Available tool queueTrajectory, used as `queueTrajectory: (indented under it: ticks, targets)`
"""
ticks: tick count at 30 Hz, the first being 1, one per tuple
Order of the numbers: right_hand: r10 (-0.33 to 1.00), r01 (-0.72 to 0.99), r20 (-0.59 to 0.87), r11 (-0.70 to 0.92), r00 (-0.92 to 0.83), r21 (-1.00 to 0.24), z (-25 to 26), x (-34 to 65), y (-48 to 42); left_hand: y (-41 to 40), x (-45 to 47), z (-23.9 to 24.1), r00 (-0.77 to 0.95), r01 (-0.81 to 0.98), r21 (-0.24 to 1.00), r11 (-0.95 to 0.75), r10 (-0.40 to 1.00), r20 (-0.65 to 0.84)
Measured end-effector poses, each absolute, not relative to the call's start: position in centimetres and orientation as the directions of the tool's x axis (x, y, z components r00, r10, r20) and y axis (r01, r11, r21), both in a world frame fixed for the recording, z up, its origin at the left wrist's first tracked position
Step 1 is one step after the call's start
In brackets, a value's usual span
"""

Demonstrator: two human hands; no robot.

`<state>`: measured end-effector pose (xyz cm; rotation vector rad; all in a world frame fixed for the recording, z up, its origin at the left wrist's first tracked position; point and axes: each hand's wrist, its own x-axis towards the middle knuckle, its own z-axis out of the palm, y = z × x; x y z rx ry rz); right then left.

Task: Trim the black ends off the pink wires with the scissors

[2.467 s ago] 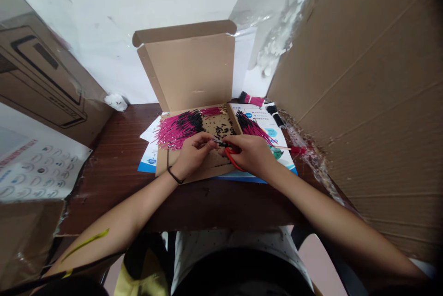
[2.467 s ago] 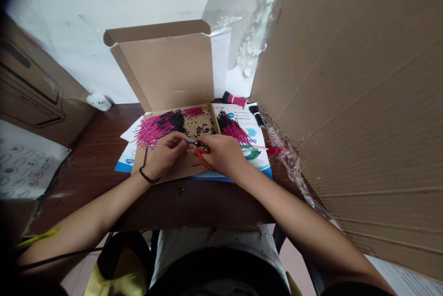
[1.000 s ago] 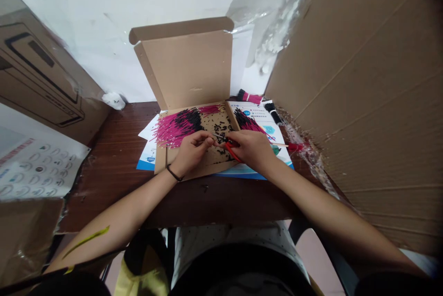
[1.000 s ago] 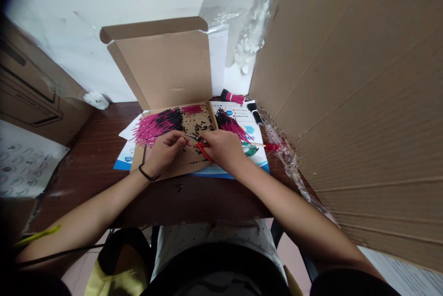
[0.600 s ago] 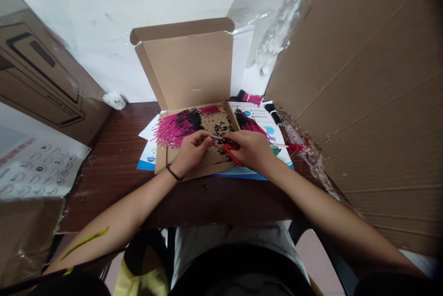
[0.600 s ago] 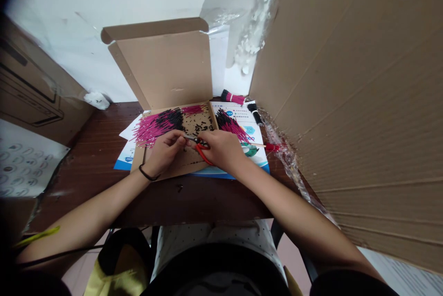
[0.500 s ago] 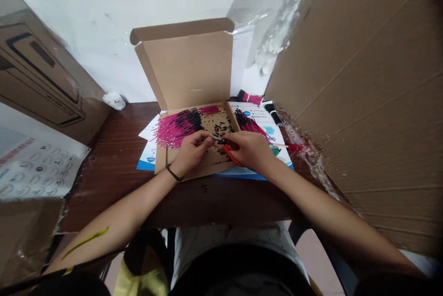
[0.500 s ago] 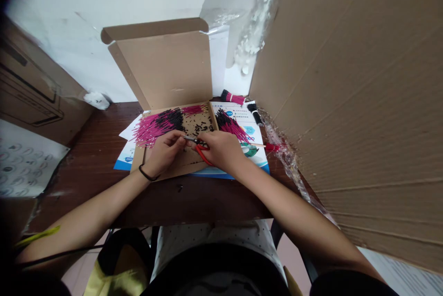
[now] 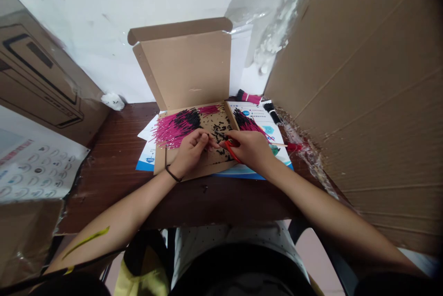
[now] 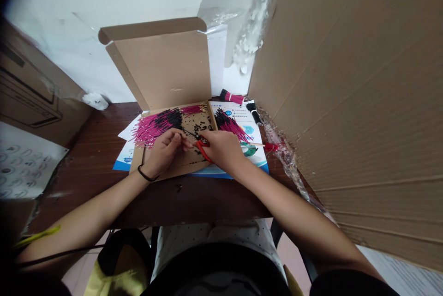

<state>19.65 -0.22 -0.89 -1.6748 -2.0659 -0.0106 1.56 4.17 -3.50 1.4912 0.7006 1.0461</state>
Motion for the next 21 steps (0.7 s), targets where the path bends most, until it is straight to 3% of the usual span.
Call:
queueTrajectory:
  ticks: [21]
  targets:
    - [0.944,0.888,0.304,0.248,-0.131,-0.387,-0.73,19.42,-0.38,4.18,1.43,-3.40,0.299,0.021,0.956,-0.291,0.915,0.272]
